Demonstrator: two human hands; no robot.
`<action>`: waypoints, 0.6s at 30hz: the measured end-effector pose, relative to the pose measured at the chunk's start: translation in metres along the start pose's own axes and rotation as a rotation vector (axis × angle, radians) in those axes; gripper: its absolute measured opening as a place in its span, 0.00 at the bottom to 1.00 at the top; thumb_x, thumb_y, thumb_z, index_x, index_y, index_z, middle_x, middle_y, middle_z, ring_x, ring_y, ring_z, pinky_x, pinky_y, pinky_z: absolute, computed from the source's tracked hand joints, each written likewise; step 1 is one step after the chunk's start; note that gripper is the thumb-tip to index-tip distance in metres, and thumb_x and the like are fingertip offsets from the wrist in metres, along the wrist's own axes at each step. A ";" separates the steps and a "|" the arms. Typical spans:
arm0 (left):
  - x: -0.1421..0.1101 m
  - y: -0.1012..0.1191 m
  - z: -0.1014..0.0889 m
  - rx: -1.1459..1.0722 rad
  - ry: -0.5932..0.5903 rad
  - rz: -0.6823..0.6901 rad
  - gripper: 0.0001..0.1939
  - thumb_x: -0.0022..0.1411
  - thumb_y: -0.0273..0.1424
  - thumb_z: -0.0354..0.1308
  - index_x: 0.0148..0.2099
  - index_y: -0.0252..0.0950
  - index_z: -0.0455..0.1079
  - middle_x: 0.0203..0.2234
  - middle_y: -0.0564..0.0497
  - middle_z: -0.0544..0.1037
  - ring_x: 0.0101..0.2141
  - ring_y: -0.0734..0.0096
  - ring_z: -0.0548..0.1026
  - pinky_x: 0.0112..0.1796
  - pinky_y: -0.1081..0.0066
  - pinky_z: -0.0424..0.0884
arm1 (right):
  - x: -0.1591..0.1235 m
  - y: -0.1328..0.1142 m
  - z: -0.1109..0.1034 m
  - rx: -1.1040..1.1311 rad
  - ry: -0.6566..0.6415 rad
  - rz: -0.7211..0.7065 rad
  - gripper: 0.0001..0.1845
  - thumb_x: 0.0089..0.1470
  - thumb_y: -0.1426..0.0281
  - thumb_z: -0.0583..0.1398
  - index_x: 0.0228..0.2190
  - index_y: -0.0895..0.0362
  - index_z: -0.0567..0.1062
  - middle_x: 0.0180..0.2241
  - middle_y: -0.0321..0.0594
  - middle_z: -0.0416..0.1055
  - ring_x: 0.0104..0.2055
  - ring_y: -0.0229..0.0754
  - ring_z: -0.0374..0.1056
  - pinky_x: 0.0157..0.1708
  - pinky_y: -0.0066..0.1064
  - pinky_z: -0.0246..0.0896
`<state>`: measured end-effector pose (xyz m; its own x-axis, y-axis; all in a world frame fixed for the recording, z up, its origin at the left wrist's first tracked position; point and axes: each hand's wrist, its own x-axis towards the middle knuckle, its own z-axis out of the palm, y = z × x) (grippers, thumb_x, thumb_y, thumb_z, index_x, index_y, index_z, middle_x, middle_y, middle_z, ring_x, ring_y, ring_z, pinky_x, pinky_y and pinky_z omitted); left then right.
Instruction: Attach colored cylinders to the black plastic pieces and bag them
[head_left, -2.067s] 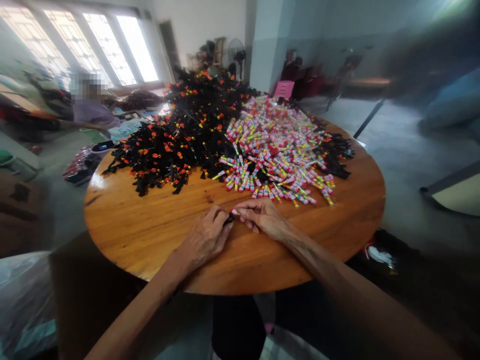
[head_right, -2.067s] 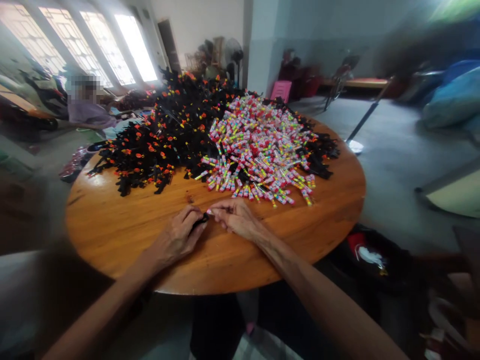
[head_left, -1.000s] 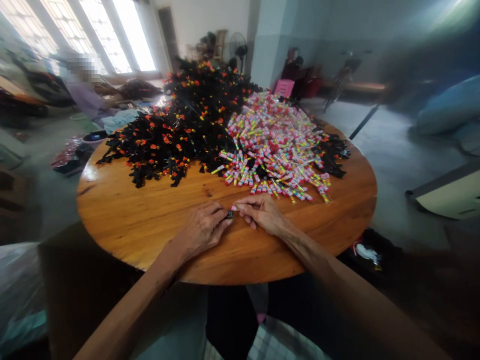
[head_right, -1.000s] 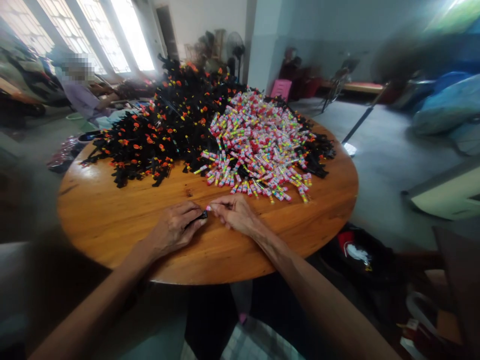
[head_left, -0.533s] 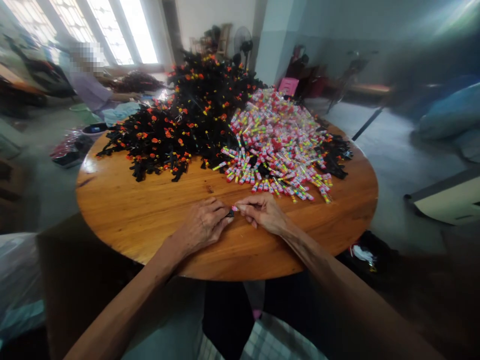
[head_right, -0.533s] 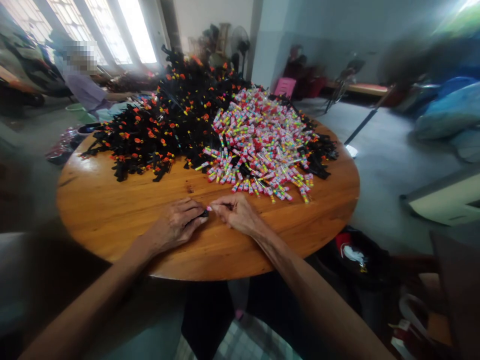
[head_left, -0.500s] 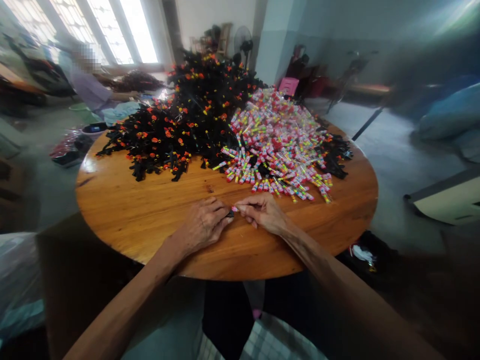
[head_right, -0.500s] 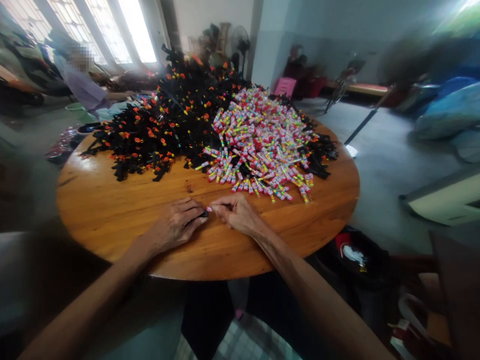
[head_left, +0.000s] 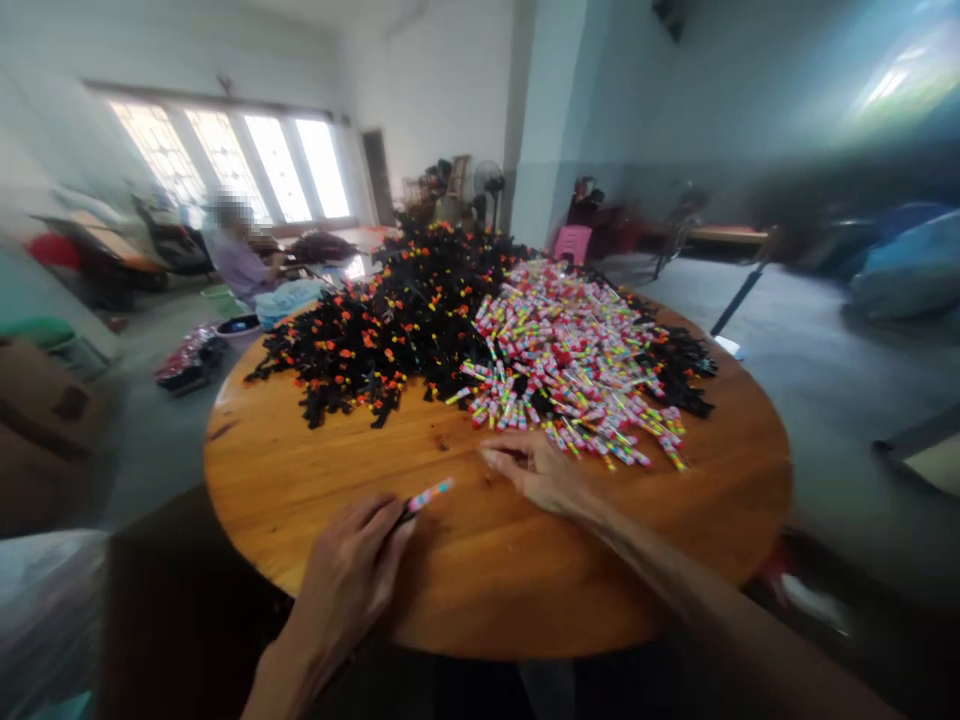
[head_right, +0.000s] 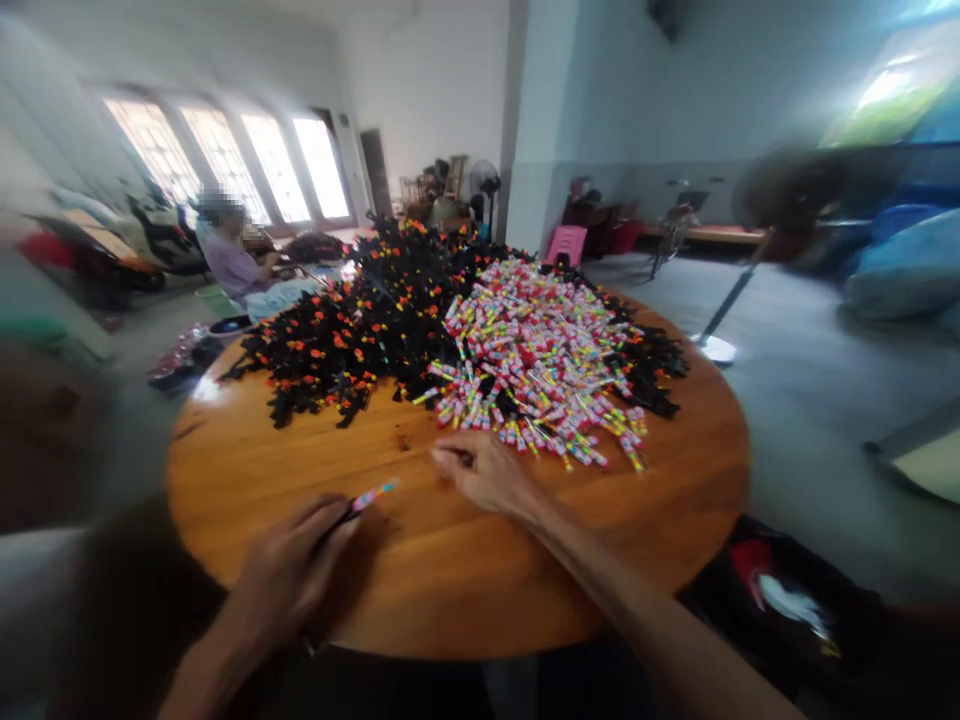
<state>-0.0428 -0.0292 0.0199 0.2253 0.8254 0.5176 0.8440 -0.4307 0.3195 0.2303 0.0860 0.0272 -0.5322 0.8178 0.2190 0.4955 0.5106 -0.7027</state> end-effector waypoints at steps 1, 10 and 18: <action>-0.020 -0.011 -0.015 0.027 0.036 -0.129 0.12 0.70 0.37 0.53 0.48 0.45 0.77 0.42 0.49 0.83 0.38 0.61 0.82 0.39 0.63 0.80 | 0.010 0.000 -0.002 -0.189 0.030 -0.032 0.15 0.65 0.68 0.54 0.34 0.59 0.79 0.32 0.43 0.73 0.32 0.41 0.66 0.32 0.31 0.58; -0.092 -0.078 -0.097 0.476 -0.083 -0.708 0.20 0.63 0.48 0.51 0.40 0.43 0.79 0.40 0.43 0.82 0.41 0.47 0.81 0.40 0.55 0.76 | 0.067 -0.002 0.004 -0.917 -0.202 -0.113 0.17 0.57 0.81 0.54 0.41 0.63 0.80 0.47 0.59 0.74 0.37 0.47 0.73 0.33 0.35 0.60; 0.082 -0.071 0.006 0.451 -0.156 -0.400 0.18 0.69 0.42 0.51 0.41 0.31 0.73 0.37 0.37 0.78 0.38 0.54 0.76 0.41 0.60 0.72 | 0.033 -0.027 0.024 -0.854 -0.215 -0.411 0.16 0.59 0.79 0.54 0.44 0.63 0.78 0.49 0.54 0.73 0.51 0.54 0.66 0.50 0.44 0.61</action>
<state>-0.0817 0.0712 0.0342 -0.1115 0.9493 0.2940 0.9925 0.0916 0.0807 0.1829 0.0926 0.0377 -0.8471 0.5100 0.1496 0.5291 0.8356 0.1476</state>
